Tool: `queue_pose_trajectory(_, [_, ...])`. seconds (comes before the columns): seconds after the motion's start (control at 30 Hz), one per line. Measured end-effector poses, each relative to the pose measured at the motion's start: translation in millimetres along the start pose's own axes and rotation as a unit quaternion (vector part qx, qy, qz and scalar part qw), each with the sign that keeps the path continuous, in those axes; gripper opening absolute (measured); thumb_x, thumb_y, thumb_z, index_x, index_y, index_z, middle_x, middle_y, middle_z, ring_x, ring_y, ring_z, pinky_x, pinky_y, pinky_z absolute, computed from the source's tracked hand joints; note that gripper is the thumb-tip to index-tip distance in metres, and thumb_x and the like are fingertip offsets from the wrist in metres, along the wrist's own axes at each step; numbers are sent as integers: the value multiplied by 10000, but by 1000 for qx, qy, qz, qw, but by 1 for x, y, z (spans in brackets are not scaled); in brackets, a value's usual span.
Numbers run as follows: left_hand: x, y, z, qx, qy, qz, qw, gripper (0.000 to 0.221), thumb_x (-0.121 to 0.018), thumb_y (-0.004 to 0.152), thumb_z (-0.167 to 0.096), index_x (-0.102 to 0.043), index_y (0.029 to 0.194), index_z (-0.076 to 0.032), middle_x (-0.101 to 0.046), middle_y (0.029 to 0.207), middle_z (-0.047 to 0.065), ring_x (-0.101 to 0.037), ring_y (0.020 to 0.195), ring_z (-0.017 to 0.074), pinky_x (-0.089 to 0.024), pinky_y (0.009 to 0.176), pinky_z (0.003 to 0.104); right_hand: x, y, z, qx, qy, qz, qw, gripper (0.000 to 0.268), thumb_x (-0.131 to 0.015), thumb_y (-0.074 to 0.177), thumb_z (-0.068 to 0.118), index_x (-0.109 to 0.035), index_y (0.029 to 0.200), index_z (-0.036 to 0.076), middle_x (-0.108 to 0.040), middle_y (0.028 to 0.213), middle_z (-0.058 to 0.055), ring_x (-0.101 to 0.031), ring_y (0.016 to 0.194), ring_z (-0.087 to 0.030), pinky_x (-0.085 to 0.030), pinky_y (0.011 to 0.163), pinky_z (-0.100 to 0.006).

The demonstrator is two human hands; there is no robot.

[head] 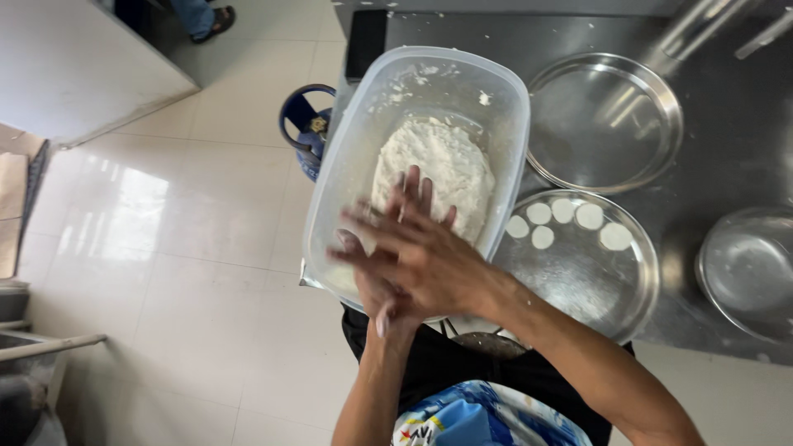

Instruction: The person takes small portions of white dough from a plastic container and rolls them between their palms to form balls, placing the finished balls onto a metal tray.

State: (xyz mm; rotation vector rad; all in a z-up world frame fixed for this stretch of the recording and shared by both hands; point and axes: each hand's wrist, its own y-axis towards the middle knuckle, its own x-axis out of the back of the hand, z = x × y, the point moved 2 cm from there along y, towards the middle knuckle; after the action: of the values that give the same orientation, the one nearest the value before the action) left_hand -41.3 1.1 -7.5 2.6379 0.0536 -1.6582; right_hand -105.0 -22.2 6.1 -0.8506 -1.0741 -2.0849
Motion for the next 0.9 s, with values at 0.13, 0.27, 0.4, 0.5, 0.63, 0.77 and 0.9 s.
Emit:
queue_pose_trajectory(0.13, [-10,1,4,27,-14,129,991,1014,-113,997,-809,-120,1689,-69,-130,1753,220,-174,1622,369,-173,1311,578,12,-3,6,36,3,0,999,969,-57,848,897,-235,1651,386,-182,1771,-138,-222,1655,-415,-108,1389,-668])
queue_pose_trajectory(0.27, [-12,-1,3,14,6,84,996,948,-152,956,-773,-83,1685,-171,-102,1771,121,-142,1631,320,-186,1309,584,17,-1,6,-10,-90,20,996,973,-72,824,897,-238,1640,394,-171,1770,-136,-207,1652,-408,-84,1363,-664])
queue_pose_trajectory(0.4, [-9,-1,6,14,-27,99,995,948,-231,979,-767,-87,1679,-146,-129,1752,164,-174,1617,347,-213,1299,581,20,0,4,-14,-13,-2,1000,963,-89,809,899,-117,1660,448,-136,1791,-132,-198,1666,-397,-109,1376,-655])
queue_pose_trajectory(0.5, [1,-4,1,44,33,31,998,1050,-253,970,-804,-87,1685,-53,-128,1757,185,-176,1613,349,-213,1301,553,13,-3,1,-26,-36,13,999,956,-171,845,953,-86,1646,438,-120,1766,-139,-216,1630,-403,-126,1349,-671])
queue_pose_trajectory(0.63, [-9,-3,4,-102,122,177,971,1037,-391,886,-795,28,1683,-282,-132,1729,190,-223,1583,409,-279,1250,618,8,-12,-3,-18,-24,-33,999,952,-128,837,921,-55,1629,398,-62,1755,-135,-209,1616,-481,-108,1334,-718])
queue_pose_trajectory(0.77, [-2,0,4,38,94,53,993,1008,-233,972,-774,-66,1674,-70,-69,1779,175,-119,1649,321,-158,1335,497,0,-19,2,-32,-45,8,998,881,-140,857,877,-174,1650,496,-85,1819,-94,-211,1652,-405,-155,1372,-648])
queue_pose_trajectory(0.9, [-1,-4,11,12,102,149,983,1004,-207,979,-793,-68,1679,-88,-70,1780,181,-134,1656,350,-172,1354,529,5,-24,0,-44,-13,32,998,865,-114,877,870,-179,1639,467,-70,1792,-119,-190,1667,-427,-116,1370,-709])
